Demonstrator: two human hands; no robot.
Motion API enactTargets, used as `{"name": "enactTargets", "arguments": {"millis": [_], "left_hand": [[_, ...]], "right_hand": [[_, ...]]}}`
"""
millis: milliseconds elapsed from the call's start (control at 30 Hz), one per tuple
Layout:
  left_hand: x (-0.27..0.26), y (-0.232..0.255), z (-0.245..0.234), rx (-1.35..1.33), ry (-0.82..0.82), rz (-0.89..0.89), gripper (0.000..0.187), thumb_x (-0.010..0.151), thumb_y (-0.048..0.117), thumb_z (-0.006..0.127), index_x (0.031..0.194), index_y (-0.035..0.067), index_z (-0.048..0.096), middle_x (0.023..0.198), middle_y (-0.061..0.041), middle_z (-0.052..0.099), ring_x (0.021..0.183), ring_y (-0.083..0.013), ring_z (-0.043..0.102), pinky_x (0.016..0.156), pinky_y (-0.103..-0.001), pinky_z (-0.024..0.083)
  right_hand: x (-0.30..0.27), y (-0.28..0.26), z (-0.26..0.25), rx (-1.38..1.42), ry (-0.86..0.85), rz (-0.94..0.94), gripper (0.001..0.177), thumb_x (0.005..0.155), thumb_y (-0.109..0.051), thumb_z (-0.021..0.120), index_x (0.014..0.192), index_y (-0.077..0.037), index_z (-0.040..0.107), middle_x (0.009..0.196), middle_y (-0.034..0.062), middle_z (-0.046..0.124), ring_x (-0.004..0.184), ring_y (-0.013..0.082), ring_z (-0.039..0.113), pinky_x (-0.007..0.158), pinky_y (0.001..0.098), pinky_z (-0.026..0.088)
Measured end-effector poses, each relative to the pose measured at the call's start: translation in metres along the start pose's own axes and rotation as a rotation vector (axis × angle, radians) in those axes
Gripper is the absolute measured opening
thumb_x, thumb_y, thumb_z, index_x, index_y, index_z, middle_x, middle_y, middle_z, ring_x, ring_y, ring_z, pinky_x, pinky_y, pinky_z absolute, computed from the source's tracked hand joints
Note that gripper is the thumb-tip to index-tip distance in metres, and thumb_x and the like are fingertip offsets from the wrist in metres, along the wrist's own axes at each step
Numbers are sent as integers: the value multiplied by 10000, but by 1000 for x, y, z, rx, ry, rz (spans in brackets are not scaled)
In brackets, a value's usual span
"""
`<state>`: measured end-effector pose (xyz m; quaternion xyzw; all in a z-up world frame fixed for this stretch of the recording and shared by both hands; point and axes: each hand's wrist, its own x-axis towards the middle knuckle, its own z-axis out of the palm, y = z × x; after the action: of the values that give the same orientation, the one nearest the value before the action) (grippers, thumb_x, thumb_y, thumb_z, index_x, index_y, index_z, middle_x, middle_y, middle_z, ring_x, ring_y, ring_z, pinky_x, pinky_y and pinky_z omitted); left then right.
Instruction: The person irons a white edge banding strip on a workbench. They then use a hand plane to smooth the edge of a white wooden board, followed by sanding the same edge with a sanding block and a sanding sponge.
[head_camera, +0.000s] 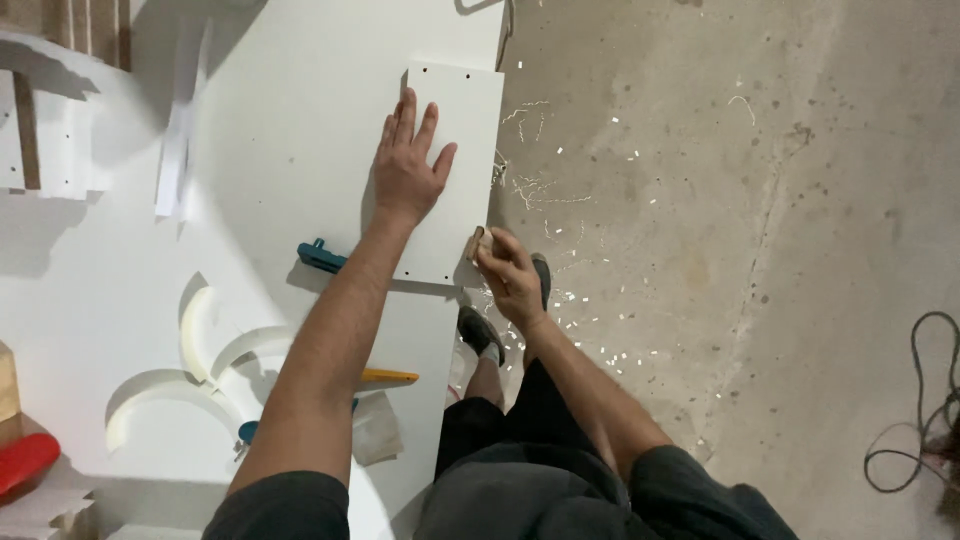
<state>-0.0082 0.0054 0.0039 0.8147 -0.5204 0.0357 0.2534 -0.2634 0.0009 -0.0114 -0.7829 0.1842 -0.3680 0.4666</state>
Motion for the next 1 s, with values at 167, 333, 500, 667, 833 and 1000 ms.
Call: {"name": "enactTargets", "arguments": {"millis": [167,333,500,667,833,1000], "left_hand": [[-1,1,-4,-17,-10,-19,572,1046,362,690,1506,56,540,1621,-193,301,1494,-333,398,1226,-479,373],[3,1,-3,-64,-18,-23,570,1048,351,681,1516,63,527,1622,-192,300,1489,-355,404,1230,-492,361],[3,3,-5,-32,-32,-25,574,1044,362,653,1504,40,535,1625,-202,292,1487,-351,401,1238,-474,334],[2,4,-6,-24,-62,-36,580,1055,384,634,1517,55,516,1627,-209,287,1499,-346,373,1240,-473,328],[7,2,-5,-18,-60,-16,548,1070,352,601,1518,48,512,1625,-211,293,1518,-321,326,1246,-467,326],[-1,-3,5,123,13,-7,523,1040,436,588,1460,124,601,1584,-176,413,1424,-314,476,1214,-426,328]], "right_hand": [[-3,-30,-4,-87,-67,-80,231,977,-43,712,1208,-55,706,1366,210,557,1147,323,625,971,380,566],[21,-33,-5,-239,-71,-114,197,1021,-121,681,1210,-81,723,1328,206,610,1150,401,639,935,438,572],[28,-45,-7,-244,-161,-174,211,958,-39,731,1166,-77,721,1252,188,647,1103,333,642,955,398,604],[210,43,-17,-49,-129,236,187,1023,-209,624,1069,-32,660,1041,165,574,907,284,570,780,389,509],[186,-17,-11,429,-33,670,386,924,-290,623,1186,-9,657,1070,86,714,934,177,673,777,268,575],[46,-42,-6,-211,-138,-268,187,970,-65,676,1136,-113,750,1025,169,635,922,369,651,811,460,549]]}}
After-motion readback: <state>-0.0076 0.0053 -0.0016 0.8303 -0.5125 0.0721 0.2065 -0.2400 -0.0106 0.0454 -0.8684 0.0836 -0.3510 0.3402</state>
